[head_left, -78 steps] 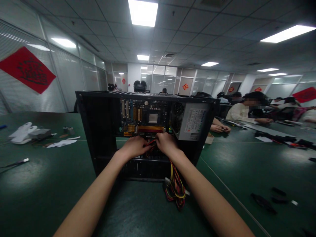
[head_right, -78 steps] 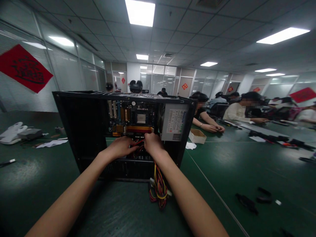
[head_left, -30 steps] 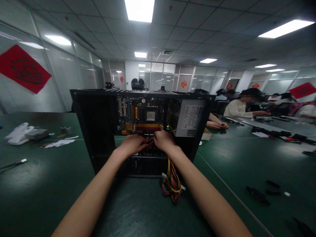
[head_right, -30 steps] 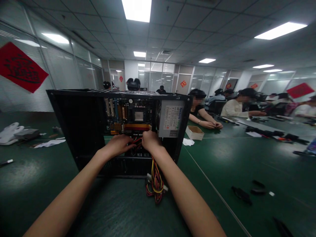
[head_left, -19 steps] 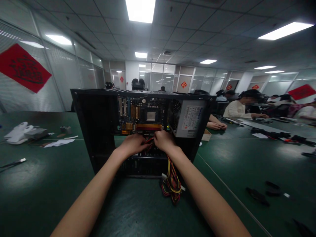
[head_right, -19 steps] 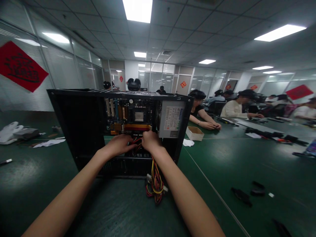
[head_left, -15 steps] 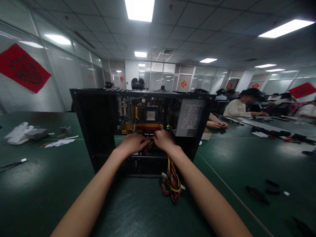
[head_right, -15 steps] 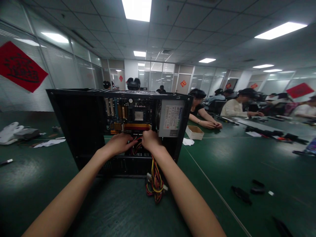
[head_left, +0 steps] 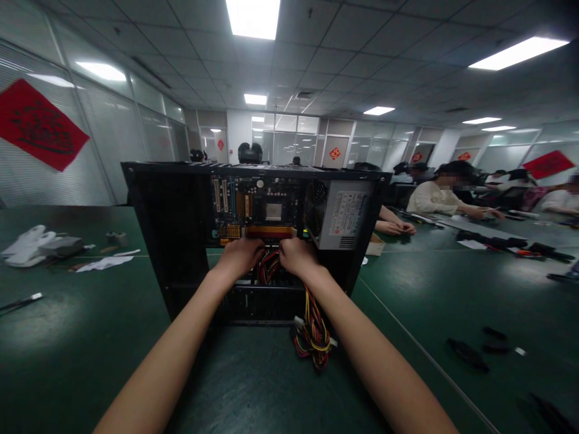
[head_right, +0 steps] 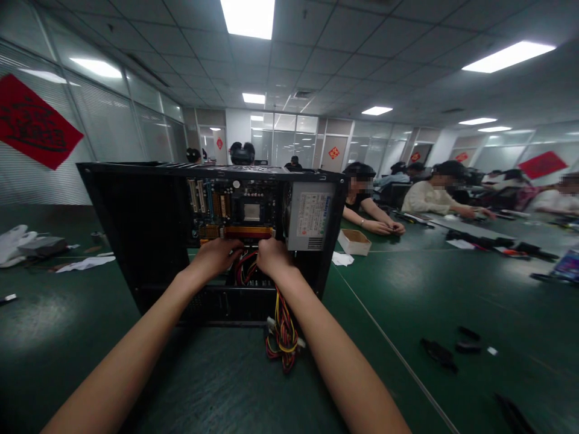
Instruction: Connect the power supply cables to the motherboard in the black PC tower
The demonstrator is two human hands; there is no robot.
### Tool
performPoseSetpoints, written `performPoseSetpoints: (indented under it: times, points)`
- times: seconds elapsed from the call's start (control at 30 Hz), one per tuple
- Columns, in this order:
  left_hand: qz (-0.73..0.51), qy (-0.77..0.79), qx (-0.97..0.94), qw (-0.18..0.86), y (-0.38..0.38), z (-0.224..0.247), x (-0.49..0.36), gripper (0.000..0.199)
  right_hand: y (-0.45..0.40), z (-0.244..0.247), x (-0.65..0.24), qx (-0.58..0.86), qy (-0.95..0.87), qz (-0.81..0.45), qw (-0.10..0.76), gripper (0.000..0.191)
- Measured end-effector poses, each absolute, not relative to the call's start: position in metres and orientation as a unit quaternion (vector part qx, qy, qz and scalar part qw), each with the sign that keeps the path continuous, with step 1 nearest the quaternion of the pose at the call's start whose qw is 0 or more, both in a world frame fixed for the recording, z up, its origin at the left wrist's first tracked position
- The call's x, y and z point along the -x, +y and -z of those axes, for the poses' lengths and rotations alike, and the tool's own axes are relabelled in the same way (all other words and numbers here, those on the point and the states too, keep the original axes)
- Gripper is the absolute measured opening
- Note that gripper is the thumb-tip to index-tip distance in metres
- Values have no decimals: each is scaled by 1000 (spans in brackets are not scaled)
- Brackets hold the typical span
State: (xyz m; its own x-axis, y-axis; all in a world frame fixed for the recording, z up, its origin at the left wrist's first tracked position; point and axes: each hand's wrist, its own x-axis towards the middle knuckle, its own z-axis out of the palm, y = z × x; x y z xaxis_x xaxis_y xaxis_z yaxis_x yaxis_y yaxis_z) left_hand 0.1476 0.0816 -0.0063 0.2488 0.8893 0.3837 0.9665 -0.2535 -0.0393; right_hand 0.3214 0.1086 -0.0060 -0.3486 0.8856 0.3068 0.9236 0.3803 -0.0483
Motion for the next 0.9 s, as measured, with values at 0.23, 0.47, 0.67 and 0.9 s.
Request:
performPoseSetpoints:
  times: [0.23, 0.47, 0.67, 0.9]
  points:
    - [104, -604, 772, 170, 84, -6, -159, 31, 108, 5, -321, 553, -818, 68, 142, 30]
    - [94, -604, 774, 167, 88, -4, -157, 33, 109, 5, -321, 552, -819, 61, 143, 32]
    - [93, -608, 768, 178, 94, 0, -156, 37, 110, 5, -322, 555, -818, 59, 140, 31]
    - [89, -600, 773, 186, 95, 0, -156, 37, 110, 5, -321, 563, -811, 57, 148, 34]
